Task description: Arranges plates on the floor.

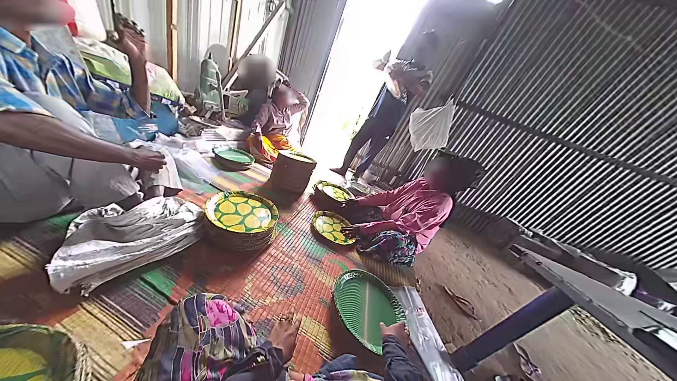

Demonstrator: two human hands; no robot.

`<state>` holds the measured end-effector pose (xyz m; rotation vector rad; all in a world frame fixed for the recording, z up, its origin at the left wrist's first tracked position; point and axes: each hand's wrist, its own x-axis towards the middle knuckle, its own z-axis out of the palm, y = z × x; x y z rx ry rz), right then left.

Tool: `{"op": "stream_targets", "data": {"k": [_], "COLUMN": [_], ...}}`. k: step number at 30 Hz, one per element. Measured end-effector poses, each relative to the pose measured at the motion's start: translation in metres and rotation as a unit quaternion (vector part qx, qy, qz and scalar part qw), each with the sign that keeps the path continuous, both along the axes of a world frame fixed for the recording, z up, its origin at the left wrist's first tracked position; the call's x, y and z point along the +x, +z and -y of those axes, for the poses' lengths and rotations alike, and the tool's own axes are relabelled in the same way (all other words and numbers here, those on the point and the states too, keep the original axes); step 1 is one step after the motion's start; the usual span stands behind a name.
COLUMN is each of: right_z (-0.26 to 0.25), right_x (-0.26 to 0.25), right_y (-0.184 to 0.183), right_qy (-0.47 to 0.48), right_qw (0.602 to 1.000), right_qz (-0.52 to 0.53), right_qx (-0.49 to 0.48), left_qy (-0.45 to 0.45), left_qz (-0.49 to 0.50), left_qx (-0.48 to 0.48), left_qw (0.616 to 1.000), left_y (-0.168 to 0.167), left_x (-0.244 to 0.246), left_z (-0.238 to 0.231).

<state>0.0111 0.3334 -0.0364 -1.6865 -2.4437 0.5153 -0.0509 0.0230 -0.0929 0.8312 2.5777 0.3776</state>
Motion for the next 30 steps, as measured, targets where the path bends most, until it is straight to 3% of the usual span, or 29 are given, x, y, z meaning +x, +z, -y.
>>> {"op": "stream_targets", "data": {"k": [5, 11, 23, 30], "right_z": [0.005, 0.029, 0.021, 0.057], "right_x": [-0.006, -0.018, -0.021, -0.012], "right_y": [-0.004, -0.018, -0.028, -0.006], "right_qy": [0.138, 0.341, 0.365, 0.384], "right_qw": [0.988, 0.890, 0.891, 0.881], "right_qz": [0.065, 0.296, 0.266, 0.276], "right_qx": [-0.028, -0.057, -0.044, 0.009], "left_qy": [0.010, -0.002, -0.038, -0.040], "left_qz": [-0.002, -0.019, 0.012, 0.016], "left_qx": [0.003, -0.035, -0.080, -0.090], "left_qw": [1.000, 0.999, 0.996, 0.995], "left_y": [0.000, -0.001, 0.002, 0.003], "left_x": [0.001, 0.004, 0.004, 0.005], "left_z": [0.002, 0.000, 0.000, 0.000]}}
